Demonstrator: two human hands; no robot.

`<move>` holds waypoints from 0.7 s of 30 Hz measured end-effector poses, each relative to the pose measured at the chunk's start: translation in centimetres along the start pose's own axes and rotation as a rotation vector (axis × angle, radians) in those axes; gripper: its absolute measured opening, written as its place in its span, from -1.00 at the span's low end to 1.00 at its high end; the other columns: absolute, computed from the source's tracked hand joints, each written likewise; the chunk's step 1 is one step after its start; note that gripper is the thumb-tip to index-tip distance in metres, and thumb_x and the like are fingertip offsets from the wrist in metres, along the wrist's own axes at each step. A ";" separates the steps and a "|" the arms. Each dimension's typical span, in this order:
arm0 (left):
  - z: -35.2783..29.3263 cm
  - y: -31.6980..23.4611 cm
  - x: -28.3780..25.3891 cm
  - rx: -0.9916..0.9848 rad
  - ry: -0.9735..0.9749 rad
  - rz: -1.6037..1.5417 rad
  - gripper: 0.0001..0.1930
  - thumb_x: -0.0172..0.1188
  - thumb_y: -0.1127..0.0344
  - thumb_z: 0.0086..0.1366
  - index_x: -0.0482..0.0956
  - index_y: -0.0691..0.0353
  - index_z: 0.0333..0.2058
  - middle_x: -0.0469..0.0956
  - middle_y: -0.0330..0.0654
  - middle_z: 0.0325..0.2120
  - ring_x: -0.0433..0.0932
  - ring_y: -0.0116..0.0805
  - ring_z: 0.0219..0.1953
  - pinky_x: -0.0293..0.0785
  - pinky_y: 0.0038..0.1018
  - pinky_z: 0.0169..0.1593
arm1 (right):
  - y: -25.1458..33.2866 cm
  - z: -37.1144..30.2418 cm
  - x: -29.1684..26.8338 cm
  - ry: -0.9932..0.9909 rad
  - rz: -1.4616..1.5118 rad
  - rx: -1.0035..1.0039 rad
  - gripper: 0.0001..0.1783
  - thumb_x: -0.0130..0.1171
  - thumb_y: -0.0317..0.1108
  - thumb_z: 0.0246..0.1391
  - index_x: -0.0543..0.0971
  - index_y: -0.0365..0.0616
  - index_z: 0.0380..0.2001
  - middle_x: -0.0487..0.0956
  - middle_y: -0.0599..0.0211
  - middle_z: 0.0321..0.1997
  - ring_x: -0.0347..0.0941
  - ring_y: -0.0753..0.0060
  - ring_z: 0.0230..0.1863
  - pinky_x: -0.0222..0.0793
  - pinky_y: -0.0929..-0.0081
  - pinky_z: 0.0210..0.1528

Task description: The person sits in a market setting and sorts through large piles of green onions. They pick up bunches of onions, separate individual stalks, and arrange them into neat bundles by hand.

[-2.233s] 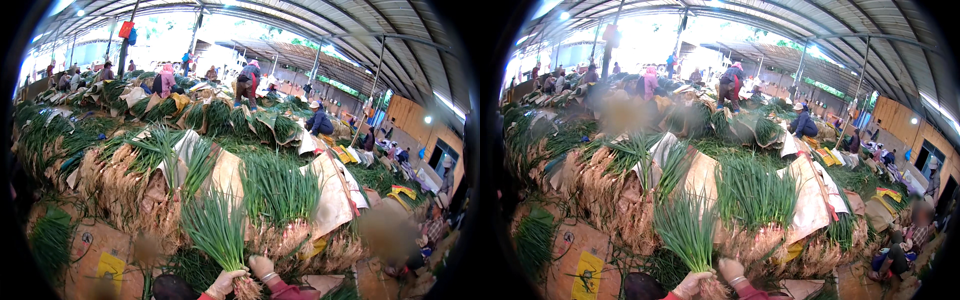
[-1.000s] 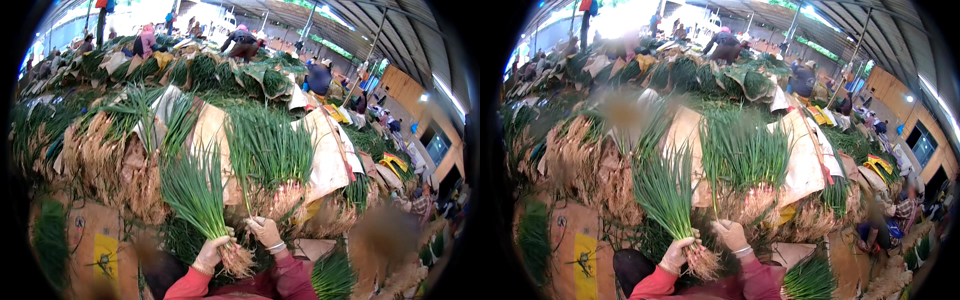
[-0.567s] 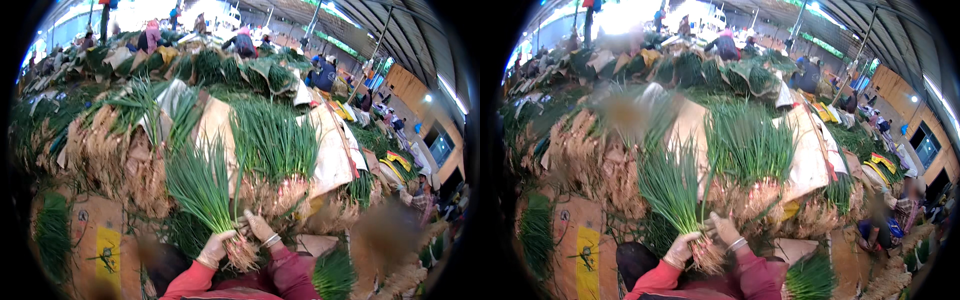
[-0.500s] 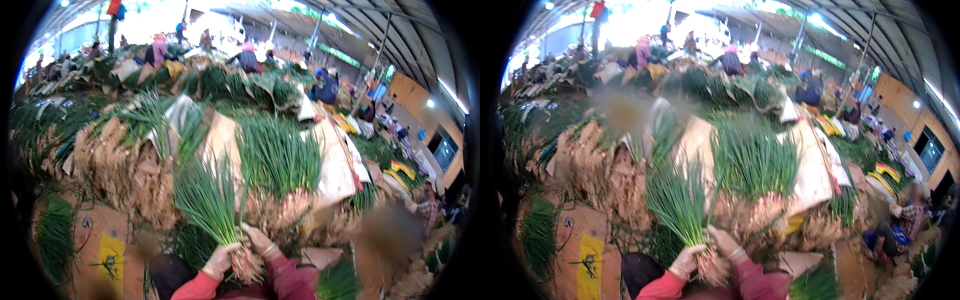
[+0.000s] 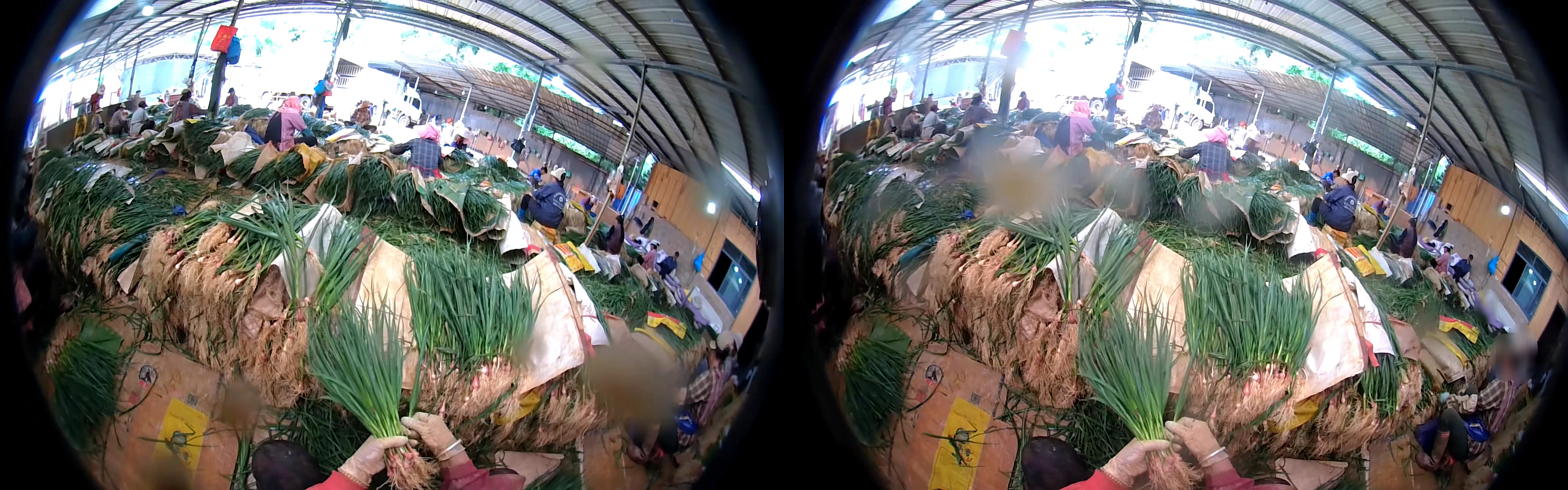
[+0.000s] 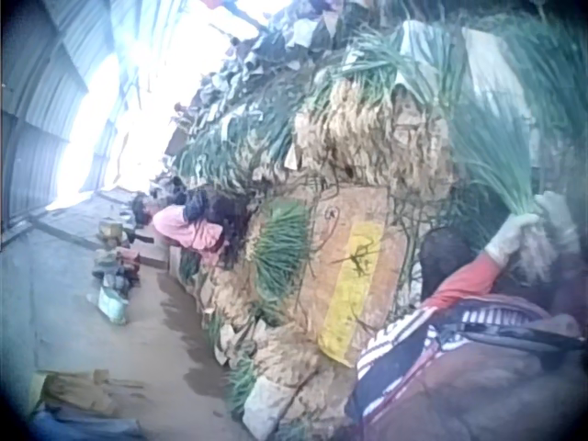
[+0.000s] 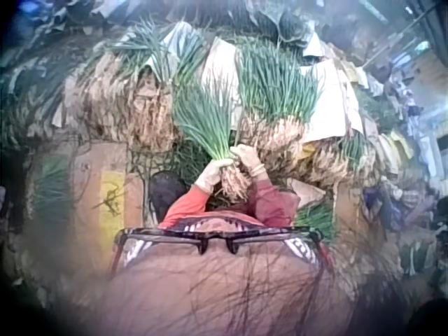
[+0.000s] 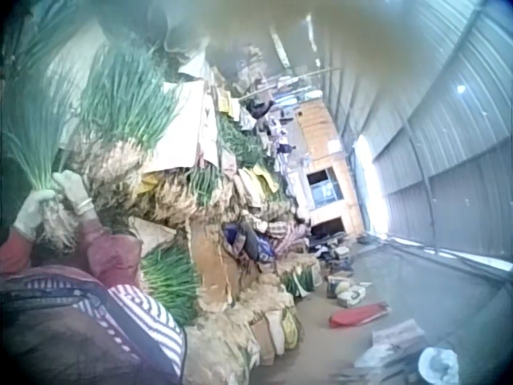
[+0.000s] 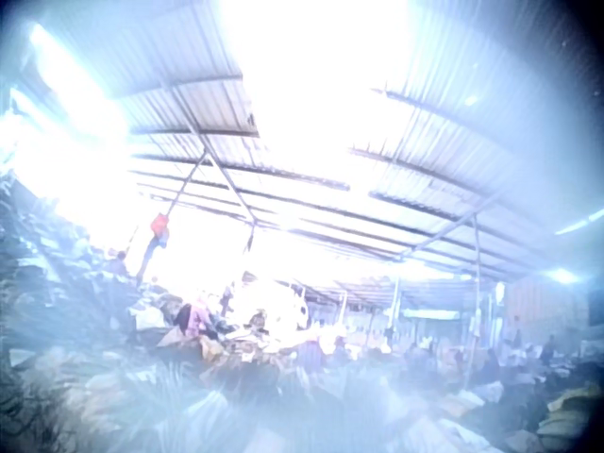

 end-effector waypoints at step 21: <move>-1.8 -0.3 0.6 -0.026 0.068 0.063 -0.70 0.09 0.46 0.24 0.43 0.45 -0.07 0.56 -0.02 -0.40 0.62 -0.19 -0.42 0.59 -0.35 -0.39 | -1.8 1.0 -0.2 0.127 -0.277 -0.179 -0.74 -0.06 -0.20 0.25 0.46 -0.14 -0.40 0.44 0.40 -0.56 0.33 0.47 -0.64 0.24 0.49 -0.61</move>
Point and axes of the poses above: each hand's wrist, its own z-axis towards the middle knuckle, its own x-axis out of the palm, y = z × x, the point moved 5 cm from there along z, towards the middle knuckle
